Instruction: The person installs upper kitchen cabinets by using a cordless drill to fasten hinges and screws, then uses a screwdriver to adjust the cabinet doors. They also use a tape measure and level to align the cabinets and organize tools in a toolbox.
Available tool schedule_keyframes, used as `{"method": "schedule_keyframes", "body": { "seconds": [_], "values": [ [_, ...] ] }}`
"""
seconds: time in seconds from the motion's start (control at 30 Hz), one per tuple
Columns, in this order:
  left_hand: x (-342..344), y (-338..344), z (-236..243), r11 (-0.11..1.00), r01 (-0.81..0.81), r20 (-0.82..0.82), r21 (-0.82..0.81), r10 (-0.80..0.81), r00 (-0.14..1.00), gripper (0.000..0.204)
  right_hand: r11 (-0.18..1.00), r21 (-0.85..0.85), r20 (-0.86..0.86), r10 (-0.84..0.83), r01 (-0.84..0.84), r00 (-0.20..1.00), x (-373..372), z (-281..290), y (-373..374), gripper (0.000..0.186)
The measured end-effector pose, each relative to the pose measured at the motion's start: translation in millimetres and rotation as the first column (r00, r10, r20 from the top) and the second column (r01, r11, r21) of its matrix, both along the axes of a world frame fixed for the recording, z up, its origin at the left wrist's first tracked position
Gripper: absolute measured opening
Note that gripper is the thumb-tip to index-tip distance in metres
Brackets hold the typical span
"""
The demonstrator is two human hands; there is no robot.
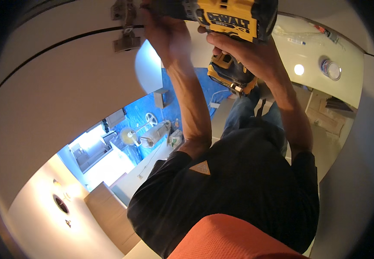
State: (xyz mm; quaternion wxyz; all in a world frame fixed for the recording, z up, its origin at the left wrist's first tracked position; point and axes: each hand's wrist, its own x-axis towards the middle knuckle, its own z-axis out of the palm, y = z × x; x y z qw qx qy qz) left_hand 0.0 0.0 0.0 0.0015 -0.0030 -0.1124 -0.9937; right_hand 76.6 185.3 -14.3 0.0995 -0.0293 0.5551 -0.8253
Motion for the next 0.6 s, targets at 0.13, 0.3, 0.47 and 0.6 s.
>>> {"method": "schedule_keyframes", "body": {
  "seconds": [0.13, 0.3, 0.47, 0.6],
  "values": [
    [-1.1, -11.5, 2.1, 0.994, 0.112, 0.012, -0.009, -0.112, 0.994, 0.035, 0.993, 0.013, 0.053, 0.118, -0.119, 0.992, -10.4, 8.1, 8.8, 0.032],
    [-12.2, -41.7, 16.2, 0.970, 0.209, 0.081, -0.121, -0.201, 0.976, 0.036, 0.974, -0.058, 0.133, 0.227, -0.221, 0.965, -23.9, 22.7, 11.9, 0.029],
    [-15.1, -57.5, 10.6, 0.938, 0.337, 0.111, -0.077, -0.328, 0.938, 0.031, 0.988, -0.104, -0.063, 0.105, -0.112, 0.992, -31.8, 19.8, 4.5, 0.029],
    [-19.1, -65.6, 7.2, 0.927, 0.310, 0.115, -0.213, -0.291, 0.950, 0.031, 0.955, -0.109, 0.031, 0.281, -0.277, 0.959, -39.4, 23.5, 21.4, 0.030]
  ]
}}
